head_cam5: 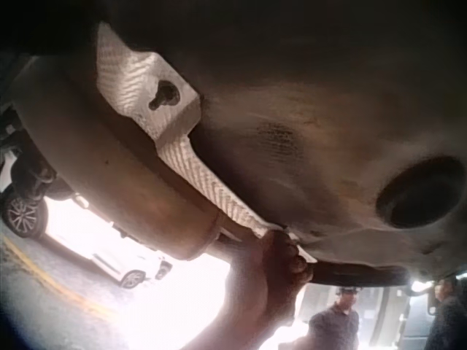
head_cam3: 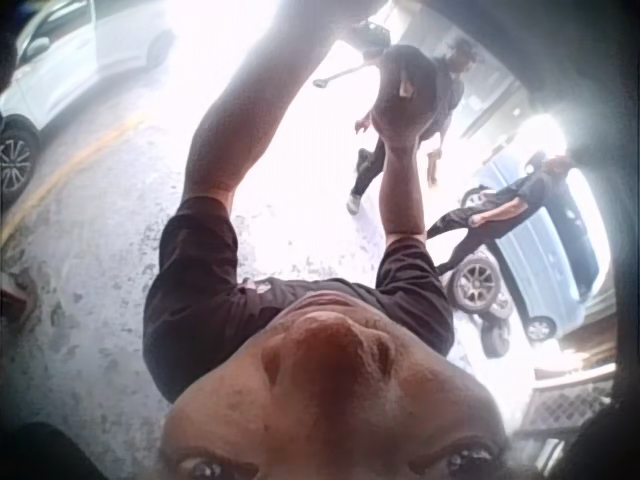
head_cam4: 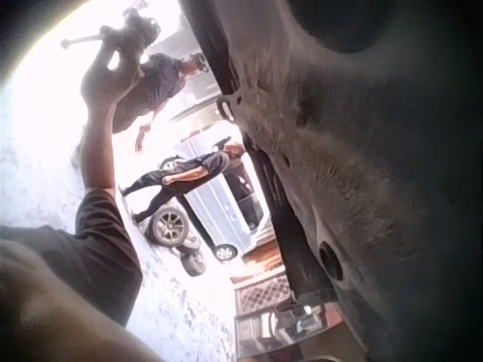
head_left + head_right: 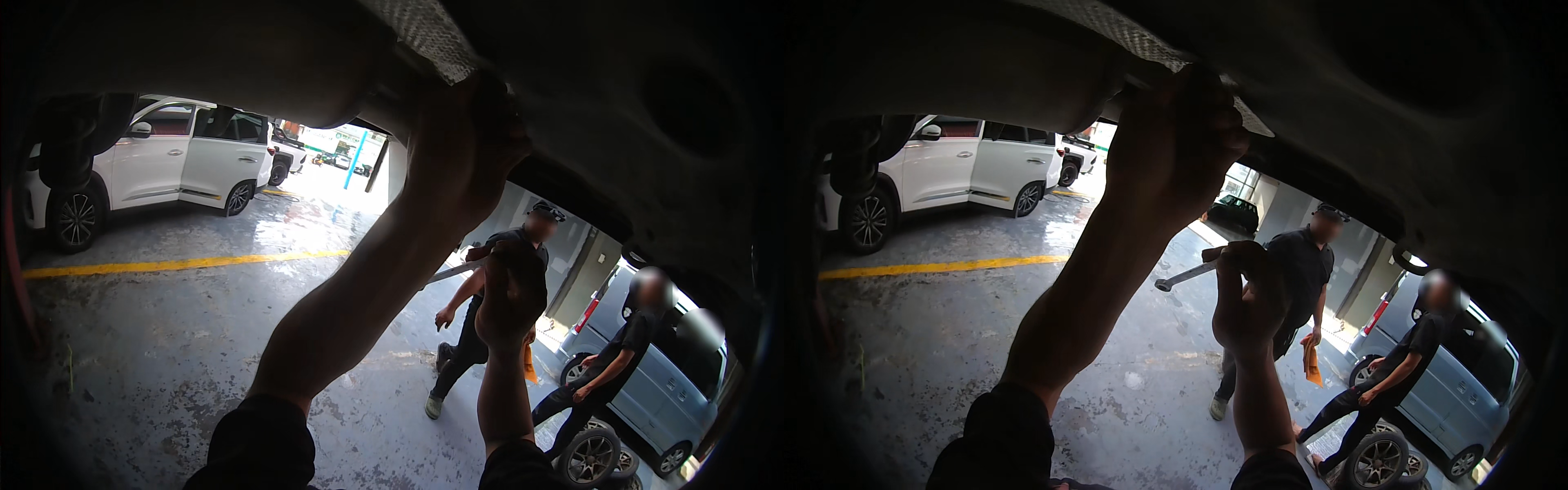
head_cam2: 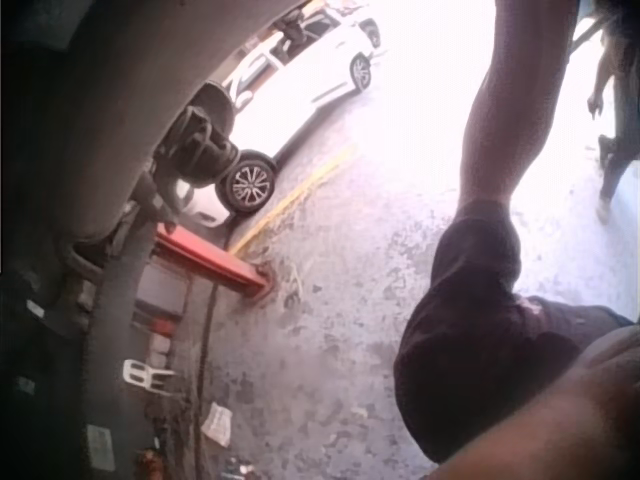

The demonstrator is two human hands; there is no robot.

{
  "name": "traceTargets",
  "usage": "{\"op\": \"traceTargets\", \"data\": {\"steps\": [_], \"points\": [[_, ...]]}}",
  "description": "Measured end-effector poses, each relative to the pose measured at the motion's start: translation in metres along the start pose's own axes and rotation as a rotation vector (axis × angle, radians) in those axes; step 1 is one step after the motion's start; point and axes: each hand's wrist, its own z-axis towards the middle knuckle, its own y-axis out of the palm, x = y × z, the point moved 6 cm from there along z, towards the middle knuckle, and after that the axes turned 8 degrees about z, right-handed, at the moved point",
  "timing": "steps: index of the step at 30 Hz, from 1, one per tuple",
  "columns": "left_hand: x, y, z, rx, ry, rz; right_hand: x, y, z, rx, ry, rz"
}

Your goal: The person works underneath a raised vehicle, using a wrench to tighten bolts on the undercarriage and suspension system. The camera angle shifts to show the wheel hub and shock absorber as the person continues to adjust components with the tool.

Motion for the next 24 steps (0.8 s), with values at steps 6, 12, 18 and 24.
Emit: {"op": "traceTargets", "data": {"steps": [6,12,18,24], "points": [[0.016,-0.024,-0.028,-0.088,0.103,1.368,0.031,0.015,0.026,0.124,0.023,0.159],[0.025,-0.026,-0.069,-0.06,-0.119,1.84,0.007,0.014,0.077,0.144,-0.035,0.192],[0.043,-0.017,-0.042,-0.051,0.022,1.732,0.016,0.034,0.078,0.109,0.161,0.527],[0.033,-0.036,-0.026,-0.105,0.108,1.657,0.055,0.072,0.033,-0.119,0.362,0.6]]}}
